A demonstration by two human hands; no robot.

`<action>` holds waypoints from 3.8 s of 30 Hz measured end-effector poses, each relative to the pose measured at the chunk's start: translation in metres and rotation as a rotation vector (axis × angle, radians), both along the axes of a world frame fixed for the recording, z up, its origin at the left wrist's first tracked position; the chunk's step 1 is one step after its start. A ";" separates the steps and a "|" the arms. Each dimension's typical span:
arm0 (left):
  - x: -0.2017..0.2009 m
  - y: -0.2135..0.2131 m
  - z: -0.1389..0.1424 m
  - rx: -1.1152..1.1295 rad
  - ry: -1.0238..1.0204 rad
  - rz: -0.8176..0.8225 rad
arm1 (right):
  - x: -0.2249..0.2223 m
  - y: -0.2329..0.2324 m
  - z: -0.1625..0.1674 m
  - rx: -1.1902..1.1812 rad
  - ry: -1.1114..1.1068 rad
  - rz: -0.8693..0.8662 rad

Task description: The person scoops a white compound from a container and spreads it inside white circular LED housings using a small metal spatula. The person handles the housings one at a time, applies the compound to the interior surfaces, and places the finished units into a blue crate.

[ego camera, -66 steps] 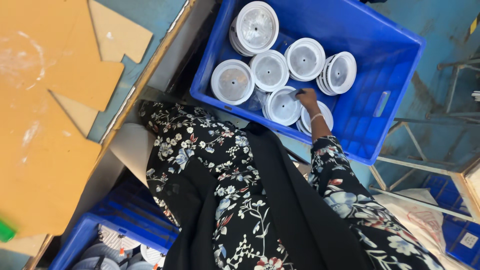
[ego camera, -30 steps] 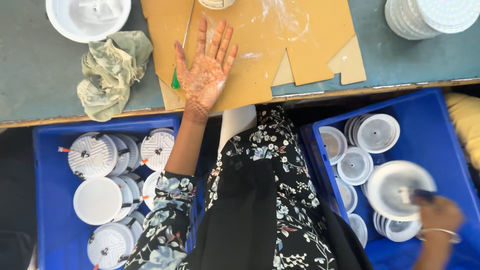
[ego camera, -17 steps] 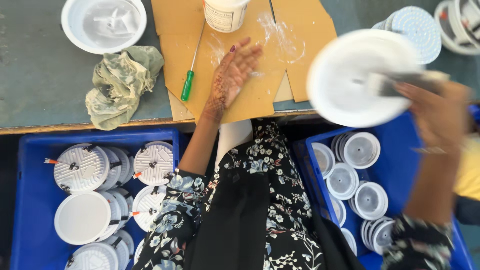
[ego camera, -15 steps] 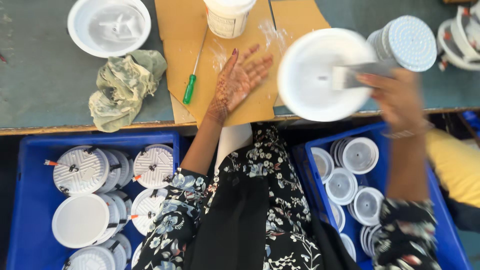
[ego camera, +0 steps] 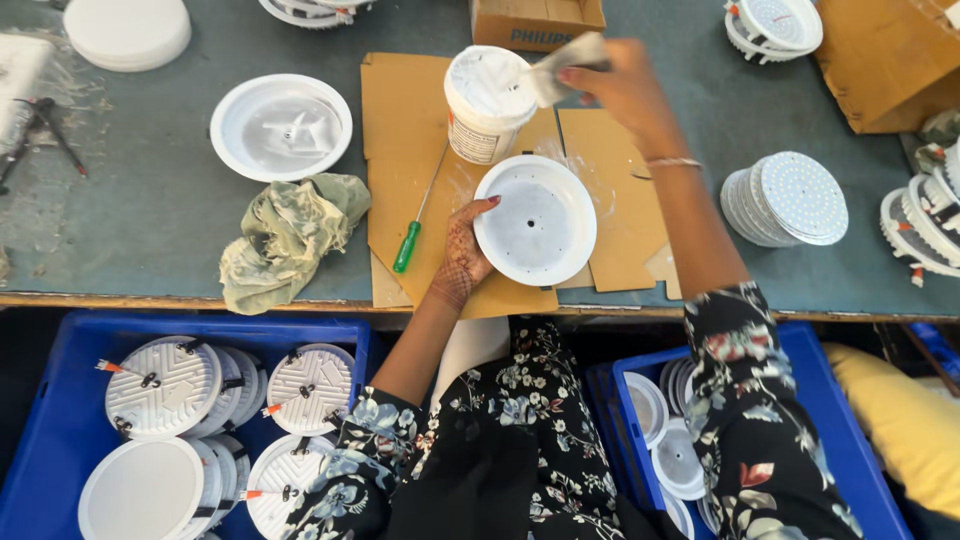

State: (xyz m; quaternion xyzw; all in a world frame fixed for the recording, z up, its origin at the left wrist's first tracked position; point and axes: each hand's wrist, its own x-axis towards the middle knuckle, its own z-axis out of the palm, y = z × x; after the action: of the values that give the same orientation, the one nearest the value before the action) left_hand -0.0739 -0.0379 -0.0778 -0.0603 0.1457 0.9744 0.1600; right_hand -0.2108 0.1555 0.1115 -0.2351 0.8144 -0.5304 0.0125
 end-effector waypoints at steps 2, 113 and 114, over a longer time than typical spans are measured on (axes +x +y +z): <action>0.001 -0.002 0.001 -0.008 0.000 0.006 | -0.017 -0.036 0.007 0.277 0.327 0.077; 0.000 -0.003 0.009 0.074 -0.026 0.066 | -0.024 -0.033 -0.017 -0.032 -0.051 -0.108; 0.000 -0.003 0.008 0.061 -0.034 0.069 | -0.021 -0.027 -0.018 -0.073 -0.074 -0.093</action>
State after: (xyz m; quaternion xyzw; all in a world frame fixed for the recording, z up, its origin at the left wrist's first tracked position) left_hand -0.0741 -0.0414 -0.0693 -0.0770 0.1109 0.9822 0.1305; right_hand -0.2315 0.1286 0.0935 -0.1772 0.8035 -0.5682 0.0093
